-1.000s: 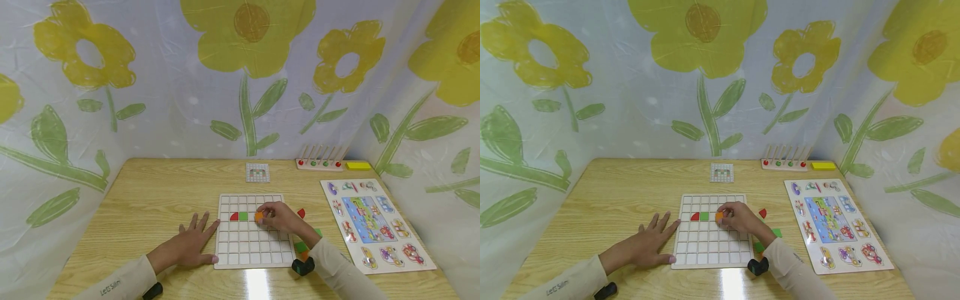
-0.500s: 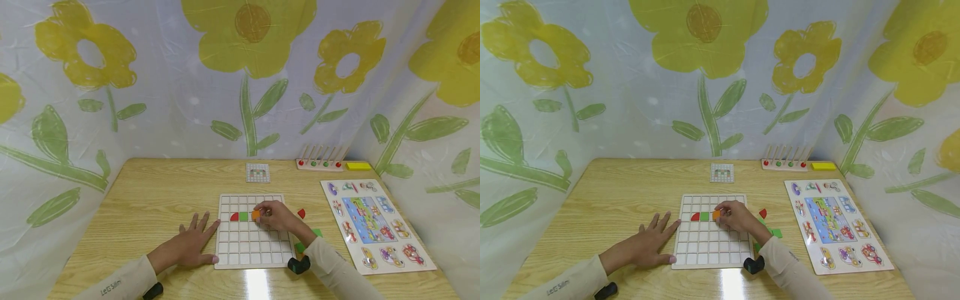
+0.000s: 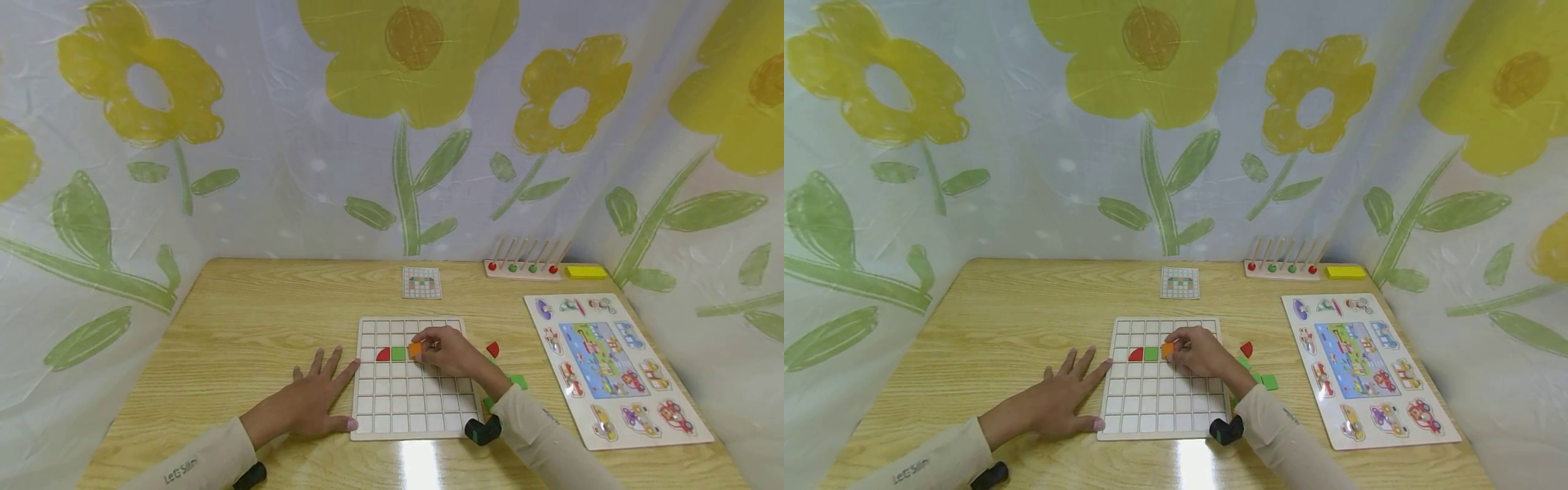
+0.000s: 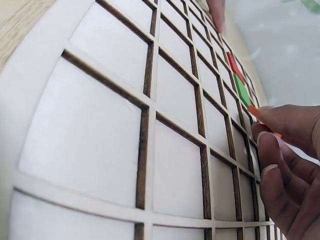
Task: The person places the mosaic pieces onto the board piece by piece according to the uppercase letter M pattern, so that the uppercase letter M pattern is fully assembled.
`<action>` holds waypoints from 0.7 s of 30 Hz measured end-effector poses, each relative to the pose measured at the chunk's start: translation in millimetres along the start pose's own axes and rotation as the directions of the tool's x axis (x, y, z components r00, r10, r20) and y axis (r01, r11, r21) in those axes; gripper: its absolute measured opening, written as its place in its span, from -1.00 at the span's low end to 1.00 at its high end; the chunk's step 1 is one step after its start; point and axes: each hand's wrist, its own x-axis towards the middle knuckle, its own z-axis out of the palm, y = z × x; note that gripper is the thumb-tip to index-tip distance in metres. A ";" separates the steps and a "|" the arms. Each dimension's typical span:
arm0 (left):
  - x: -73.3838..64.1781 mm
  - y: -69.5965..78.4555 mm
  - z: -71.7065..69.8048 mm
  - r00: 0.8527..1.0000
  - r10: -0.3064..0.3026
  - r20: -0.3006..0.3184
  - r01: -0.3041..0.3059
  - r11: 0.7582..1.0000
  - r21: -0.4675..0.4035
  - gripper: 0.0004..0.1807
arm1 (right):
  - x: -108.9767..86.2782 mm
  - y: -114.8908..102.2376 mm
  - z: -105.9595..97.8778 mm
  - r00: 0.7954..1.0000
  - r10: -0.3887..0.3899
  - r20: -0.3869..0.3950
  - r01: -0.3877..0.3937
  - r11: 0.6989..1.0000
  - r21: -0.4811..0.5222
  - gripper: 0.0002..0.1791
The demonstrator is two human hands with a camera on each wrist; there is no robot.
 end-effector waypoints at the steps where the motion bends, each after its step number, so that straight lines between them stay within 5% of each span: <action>1: 0.1 0.1 -0.1 1.000 0.000 0.000 0.000 1.000 0.000 0.13 | 0.5 0.1 0.1 1.000 -0.003 0.002 0.003 1.000 -0.001 -0.72; 21: -0.4 0.1 0.0 1.000 0.003 -0.002 -0.003 1.000 0.018 0.13 | 2.9 -3.3 3.3 1.000 0.020 0.020 -0.020 0.999 -0.039 -0.75</action>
